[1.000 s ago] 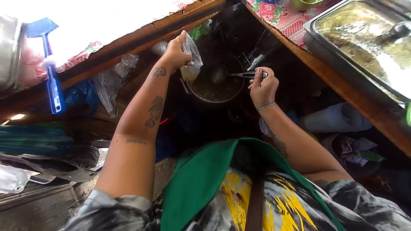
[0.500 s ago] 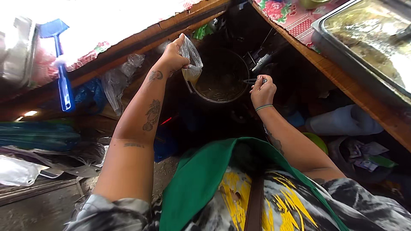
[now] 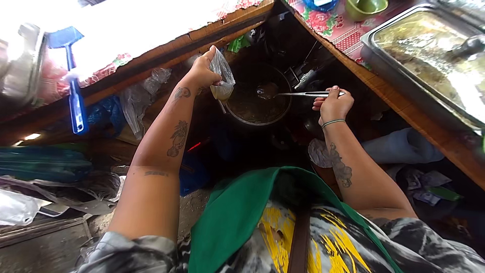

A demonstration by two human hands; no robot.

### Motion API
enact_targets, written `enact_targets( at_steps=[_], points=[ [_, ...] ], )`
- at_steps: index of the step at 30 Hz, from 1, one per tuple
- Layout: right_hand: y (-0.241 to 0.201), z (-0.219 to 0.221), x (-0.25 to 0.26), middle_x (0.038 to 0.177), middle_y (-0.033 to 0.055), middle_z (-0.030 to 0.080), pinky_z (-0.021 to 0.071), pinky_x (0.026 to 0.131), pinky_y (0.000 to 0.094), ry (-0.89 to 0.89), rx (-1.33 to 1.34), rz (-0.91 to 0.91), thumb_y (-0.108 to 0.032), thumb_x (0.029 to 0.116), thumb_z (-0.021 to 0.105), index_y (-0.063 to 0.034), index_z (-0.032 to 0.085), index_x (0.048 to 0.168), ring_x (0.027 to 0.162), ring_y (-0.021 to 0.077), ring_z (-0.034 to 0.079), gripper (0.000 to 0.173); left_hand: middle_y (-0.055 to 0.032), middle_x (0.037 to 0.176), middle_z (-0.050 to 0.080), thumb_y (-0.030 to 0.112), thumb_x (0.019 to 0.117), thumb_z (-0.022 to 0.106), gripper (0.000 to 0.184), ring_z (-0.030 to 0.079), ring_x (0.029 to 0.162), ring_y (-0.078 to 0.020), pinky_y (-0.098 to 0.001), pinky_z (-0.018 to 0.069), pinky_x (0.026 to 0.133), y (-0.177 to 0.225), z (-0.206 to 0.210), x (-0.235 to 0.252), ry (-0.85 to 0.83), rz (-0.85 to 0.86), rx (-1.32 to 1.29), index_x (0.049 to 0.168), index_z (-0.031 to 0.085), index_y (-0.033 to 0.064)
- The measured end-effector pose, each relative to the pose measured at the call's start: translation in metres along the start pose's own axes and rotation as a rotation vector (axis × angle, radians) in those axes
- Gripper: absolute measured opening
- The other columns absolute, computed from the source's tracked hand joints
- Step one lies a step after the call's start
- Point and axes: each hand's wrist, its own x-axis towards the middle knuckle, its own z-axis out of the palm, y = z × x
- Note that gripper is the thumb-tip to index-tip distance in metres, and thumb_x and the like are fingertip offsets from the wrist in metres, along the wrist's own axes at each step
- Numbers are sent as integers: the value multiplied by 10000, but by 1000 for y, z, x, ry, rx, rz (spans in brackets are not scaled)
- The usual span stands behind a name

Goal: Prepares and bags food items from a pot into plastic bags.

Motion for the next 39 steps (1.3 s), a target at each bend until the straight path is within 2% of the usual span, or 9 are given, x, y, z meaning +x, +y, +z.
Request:
enact_targets(
  at_steps=[6,11,15,19,22,24,29,35,39],
  points=[
    [-45,-2,-10,700,23,643,608,544,277,-70,25,-121,-270,1137,331,24,546,1205,534,108,671,370,-160,1651,299,-173,779,682,1110,679,1083,-263,-400,612,815,1,15,5,-24,-13,97,1661,75,120],
    [-81,5,-25,665,0,634,605,512,274,-140,56,-248,-247,1133,345,-3,559,1100,510,99,663,325,-184,1640,318,-157,745,723,1146,607,1262,-305,-452,582,938,5,35,14,-59,6,174,1654,63,69],
    [-94,15,-49,706,20,658,624,528,295,-193,-25,-402,-253,1127,373,18,571,1136,527,110,677,336,-196,1639,310,-136,738,744,1168,564,1327,-307,-448,562,992,9,50,26,-55,19,185,1650,38,50],
    [-79,18,-83,870,117,703,621,639,348,-296,-268,-839,-166,1106,404,85,606,1190,664,156,699,333,-201,1659,267,-106,728,774,1191,434,1453,-297,-446,458,1133,13,59,31,-30,50,176,1640,17,15],
    [-49,13,-88,909,190,714,605,684,367,-321,-302,-1372,-111,1060,514,78,656,1132,767,242,715,247,-211,1643,295,-97,721,776,1189,467,1428,-301,-455,475,1116,13,59,32,13,72,170,1639,29,12],
    [-35,6,-82,919,197,720,611,729,363,-289,-270,-1523,-126,1059,536,69,662,1127,815,261,727,241,-208,1633,318,-94,709,773,1190,472,1423,-291,-451,476,1115,9,56,31,28,89,173,1640,41,16],
    [-14,-3,-54,995,198,716,607,701,327,-175,-283,-1267,-114,1078,506,74,654,1175,779,203,709,258,-201,1606,374,-117,721,741,1125,523,1378,-270,-431,513,1071,5,43,23,7,131,225,1639,103,11],
    [37,3,-34,979,215,711,606,819,425,-372,-432,-1186,-164,1070,546,47,690,1181,890,327,722,278,-177,1576,436,-101,815,686,970,660,1177,-296,-478,583,913,19,27,8,-82,108,402,1636,190,41],
    [72,10,-32,984,212,704,596,833,453,-478,-498,-1126,-179,1069,551,11,717,1192,915,350,714,280,-174,1557,469,-88,822,683,920,528,1376,-283,-466,460,1105,22,16,0,-119,160,565,1621,239,20]
  ],
)
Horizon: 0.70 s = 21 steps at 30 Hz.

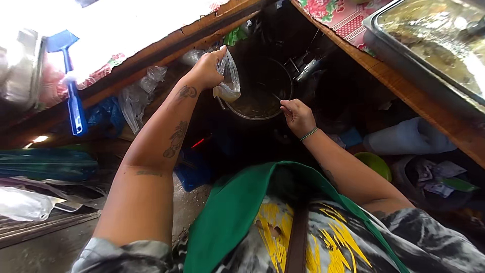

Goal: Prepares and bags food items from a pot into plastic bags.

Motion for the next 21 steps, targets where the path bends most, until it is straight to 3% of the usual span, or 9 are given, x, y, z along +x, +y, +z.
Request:
enact_targets(
  at_steps=[2,4,6,10,13,14,16,19,21],
  points=[
    [5,10,-6,995,222,702,594,830,484,-67,4,30,-185,1067,552,-11,724,1206,925,370,713,281,-154,1570,460,-88,825,680,908,527,1381,-269,-459,468,1095,2,-4,-6,-11,5,17,1618,250,21],
    [10,18,-10,1012,227,696,588,834,509,-142,1,62,-200,1069,552,-38,727,1227,944,384,706,286,-145,1571,460,-95,834,668,906,625,1248,-266,-466,557,953,6,-7,-13,-22,-14,-16,1624,244,36],
    [14,27,-12,1046,229,694,581,845,534,-219,-7,102,-216,1072,552,-57,725,1247,984,398,700,294,-140,1576,450,-108,847,648,899,687,1092,-267,-458,591,842,12,-10,-21,-30,-33,-57,1629,233,49],
    [19,40,-11,1121,237,683,556,885,572,-396,-54,211,-213,1077,538,-74,707,1293,1079,421,672,308,-148,1577,444,-112,856,626,883,700,1018,-262,-445,596,805,19,-16,-35,-35,-16,-62,1629,231,51],
    [9,40,7,1285,265,626,476,973,646,-613,-146,386,-231,1062,565,-108,719,1289,1241,472,570,300,-150,1558,463,-100,868,622,872,687,960,-239,-412,578,778,23,-20,-48,-27,-6,-30,1631,230,58],
    [0,38,20,1349,280,579,428,1000,680,-629,-137,448,-249,1050,586,-97,737,1252,1284,500,508,294,-153,1540,481,-98,865,618,870,678,893,-219,-395,570,742,24,-21,-52,-20,5,-27,1629,231,54],
    [-19,34,52,1357,302,564,409,1033,691,-500,2,449,-280,1023,615,-51,742,1213,1294,519,488,324,-145,1542,475,-92,875,619,867,665,824,-189,-370,565,709,25,-24,-60,-24,8,-23,1632,223,60],
    [-61,42,115,1314,267,612,453,1079,542,-308,314,378,-355,985,649,-7,680,1295,1257,407,568,466,-135,1551,472,-77,881,635,853,663,891,-194,-377,558,757,22,-26,-74,1,21,2,1628,251,68],
    [-99,53,152,1327,255,611,518,1028,483,-296,513,362,-350,907,768,-2,609,1367,1201,353,621,599,-189,1506,517,-46,875,656,811,647,1167,-309,-480,539,941,14,-27,-89,51,90,59,1606,319,57]
  ],
)
